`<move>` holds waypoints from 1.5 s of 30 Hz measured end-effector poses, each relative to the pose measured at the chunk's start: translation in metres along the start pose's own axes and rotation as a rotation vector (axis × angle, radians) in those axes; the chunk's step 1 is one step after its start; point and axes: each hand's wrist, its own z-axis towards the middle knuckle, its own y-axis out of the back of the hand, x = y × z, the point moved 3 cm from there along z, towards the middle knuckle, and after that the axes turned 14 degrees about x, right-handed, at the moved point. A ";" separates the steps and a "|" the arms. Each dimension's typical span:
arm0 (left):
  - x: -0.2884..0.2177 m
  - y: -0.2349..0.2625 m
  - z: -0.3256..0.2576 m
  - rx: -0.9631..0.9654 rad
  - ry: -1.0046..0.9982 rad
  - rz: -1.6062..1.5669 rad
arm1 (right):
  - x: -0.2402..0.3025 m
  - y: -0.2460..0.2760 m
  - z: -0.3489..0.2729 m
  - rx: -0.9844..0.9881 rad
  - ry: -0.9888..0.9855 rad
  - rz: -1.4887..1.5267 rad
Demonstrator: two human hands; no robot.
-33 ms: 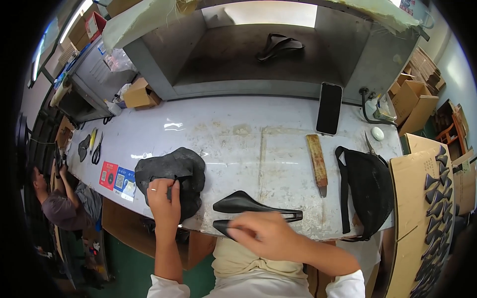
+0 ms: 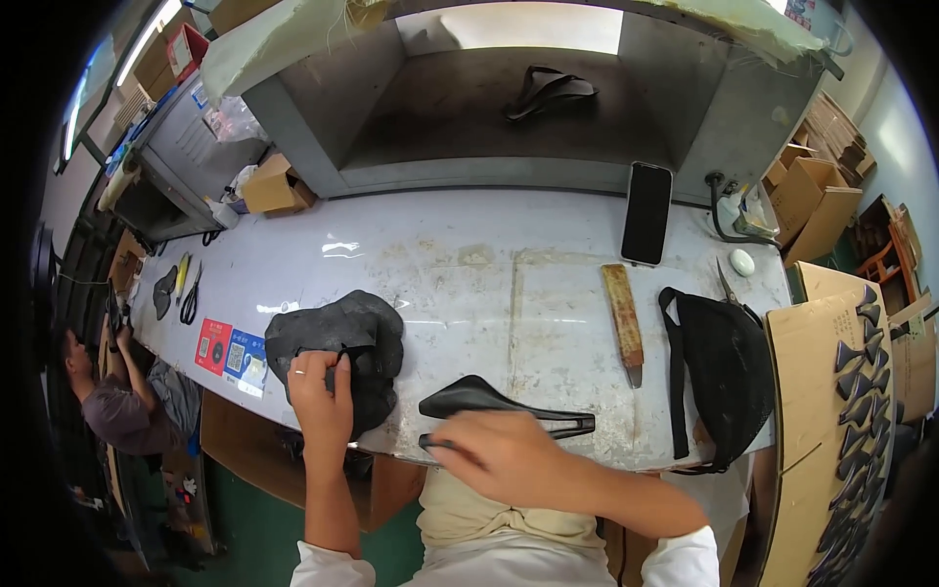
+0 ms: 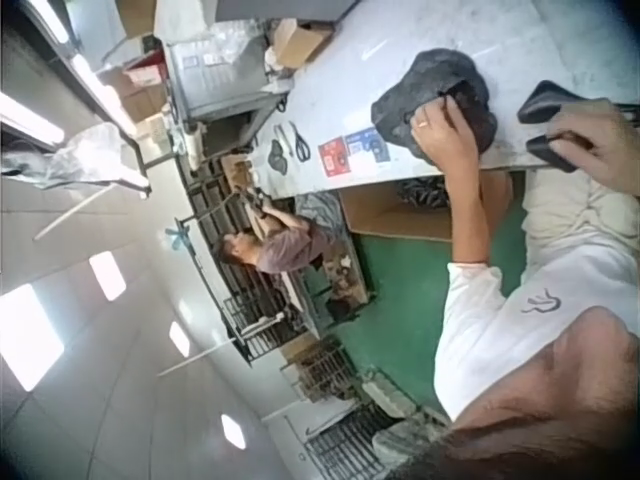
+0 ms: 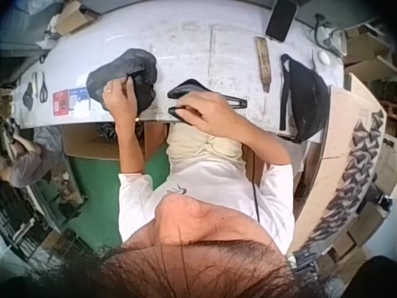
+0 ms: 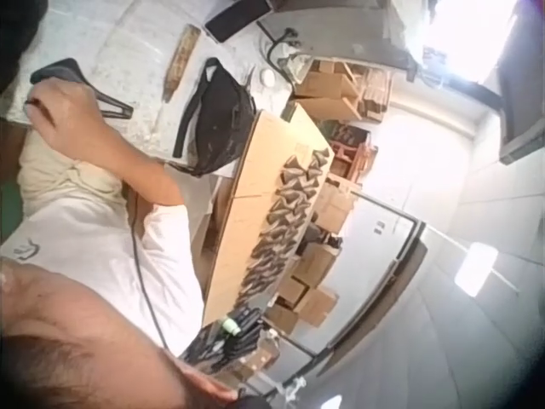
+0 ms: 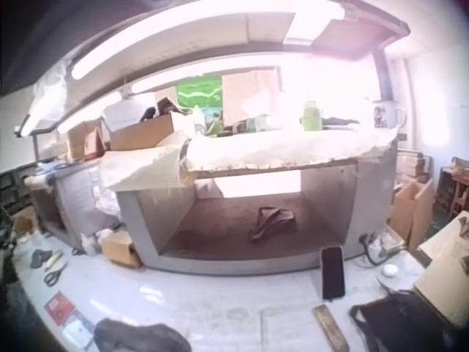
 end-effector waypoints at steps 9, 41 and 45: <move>-0.001 0.000 0.003 0.047 -0.061 -0.142 | -0.070 -0.031 0.130 0.021 -0.444 -0.296; 0.133 0.201 -0.052 -0.594 0.320 -0.391 | -0.064 -0.090 0.146 0.090 0.209 -0.656; 0.017 0.160 -0.073 0.190 0.197 0.025 | 0.006 -0.082 0.121 0.138 0.320 -0.342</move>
